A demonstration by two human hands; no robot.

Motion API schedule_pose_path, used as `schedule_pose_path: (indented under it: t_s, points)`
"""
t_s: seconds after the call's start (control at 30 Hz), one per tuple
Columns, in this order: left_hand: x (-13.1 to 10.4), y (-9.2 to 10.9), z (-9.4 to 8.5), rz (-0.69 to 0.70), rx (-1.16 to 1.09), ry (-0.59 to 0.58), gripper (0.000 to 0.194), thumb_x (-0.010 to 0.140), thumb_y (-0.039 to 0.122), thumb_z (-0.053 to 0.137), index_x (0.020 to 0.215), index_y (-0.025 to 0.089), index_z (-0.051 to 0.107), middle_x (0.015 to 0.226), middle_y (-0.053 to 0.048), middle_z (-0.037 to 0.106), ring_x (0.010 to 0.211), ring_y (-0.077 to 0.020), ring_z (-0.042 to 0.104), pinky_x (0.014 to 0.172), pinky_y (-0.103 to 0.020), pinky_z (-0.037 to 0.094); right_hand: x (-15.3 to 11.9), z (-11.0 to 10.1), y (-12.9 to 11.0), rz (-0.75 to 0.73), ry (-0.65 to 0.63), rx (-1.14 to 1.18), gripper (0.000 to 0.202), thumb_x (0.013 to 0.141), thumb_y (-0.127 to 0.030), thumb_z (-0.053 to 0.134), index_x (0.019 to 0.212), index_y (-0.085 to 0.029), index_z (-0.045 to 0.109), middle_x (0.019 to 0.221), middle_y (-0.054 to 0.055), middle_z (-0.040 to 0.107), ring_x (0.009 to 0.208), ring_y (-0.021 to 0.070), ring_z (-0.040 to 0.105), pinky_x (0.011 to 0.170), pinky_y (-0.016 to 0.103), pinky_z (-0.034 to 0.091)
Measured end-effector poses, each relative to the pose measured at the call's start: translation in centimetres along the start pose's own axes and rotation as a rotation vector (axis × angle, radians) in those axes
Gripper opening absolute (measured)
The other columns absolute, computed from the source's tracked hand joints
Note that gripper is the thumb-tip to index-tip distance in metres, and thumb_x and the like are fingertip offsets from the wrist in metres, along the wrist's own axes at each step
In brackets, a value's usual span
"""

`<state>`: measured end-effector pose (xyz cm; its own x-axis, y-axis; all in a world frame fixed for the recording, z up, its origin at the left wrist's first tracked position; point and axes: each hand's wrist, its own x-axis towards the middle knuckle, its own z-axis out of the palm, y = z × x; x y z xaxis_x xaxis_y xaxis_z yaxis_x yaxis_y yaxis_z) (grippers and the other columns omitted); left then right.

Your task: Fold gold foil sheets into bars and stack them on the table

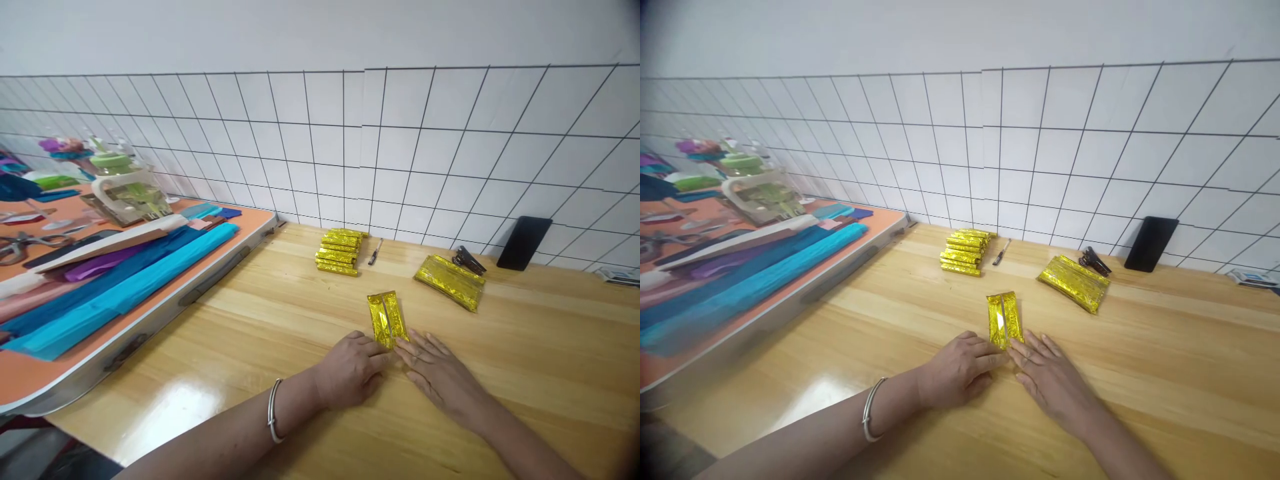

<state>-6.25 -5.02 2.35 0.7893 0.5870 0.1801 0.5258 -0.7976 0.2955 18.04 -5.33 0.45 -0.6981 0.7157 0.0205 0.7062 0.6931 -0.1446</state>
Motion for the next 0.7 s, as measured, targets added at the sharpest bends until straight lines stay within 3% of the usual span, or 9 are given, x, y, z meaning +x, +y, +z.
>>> schedule_pose_path:
  t_s: [0.13, 0.3, 0.5, 0.6, 0.7]
  points:
    - [-0.1, 0.8, 0.0, -0.039, 0.011, -0.008, 0.04, 0.08, 0.026, 0.049, 0.119, 0.021, 0.045, 0.106, -0.006, 0.061, 0.095, -0.0207, 0.056, 0.082, -0.034, 0.037, 0.6, -0.7, 0.2, -0.001, 0.025, -0.03, 0.039, 0.093, -0.035, 0.036, 0.13, -0.031, 0.046, 0.138, -0.005, 0.042, 0.137, 0.0264, 0.015, 0.107, 0.055, 0.022]
    - [-0.6, 0.0, -0.2, -0.051, -0.061, -0.029, 0.031, 0.081, 0.026, 0.048, 0.111, 0.022, 0.05, 0.102, -0.005, 0.063, 0.095, -0.0188, 0.057, 0.083, -0.032, 0.035, 0.7, -0.3, 0.0, -0.009, 0.012, 0.018, 0.042, 0.094, -0.034, 0.033, 0.135, -0.028, 0.039, 0.139, 0.0, 0.041, 0.132, 0.0226, 0.03, 0.108, 0.054, 0.021]
    - [-0.5, -1.8, -0.6, -0.065, -0.162, -0.037, 0.032, 0.079, 0.026, 0.052, 0.111, 0.026, 0.051, 0.094, 0.0, 0.066, 0.089, -0.016, 0.059, 0.083, -0.029, 0.034, 0.4, -0.2, 1.0, -0.021, -0.026, 0.107, 0.043, 0.094, -0.037, 0.032, 0.136, -0.03, 0.036, 0.14, 0.001, 0.04, 0.132, 0.0194, 0.03, 0.109, 0.051, 0.019]
    - [-0.2, -1.1, -0.4, -0.051, -0.144, -0.023, 0.044, 0.074, 0.028, 0.057, 0.116, 0.024, 0.047, 0.096, -0.001, 0.065, 0.091, -0.0182, 0.059, 0.084, -0.03, 0.035, 0.8, -0.4, 1.3, -0.017, -0.015, 0.114, 0.044, 0.093, -0.039, 0.032, 0.137, -0.029, 0.036, 0.14, 0.002, 0.04, 0.131, 0.02, 0.031, 0.109, 0.051, 0.018]
    - [0.2, 0.2, -0.1, -0.029, -0.105, -0.016, 0.044, 0.073, 0.025, 0.055, 0.116, 0.024, 0.046, 0.102, -0.002, 0.064, 0.095, -0.019, 0.058, 0.087, -0.032, 0.035, 1.2, -0.5, 1.5, 0.032, 0.005, 0.077, 0.046, 0.093, -0.041, 0.032, 0.137, -0.029, 0.036, 0.14, 0.002, 0.041, 0.133, 0.0218, 0.027, 0.108, 0.051, 0.021]
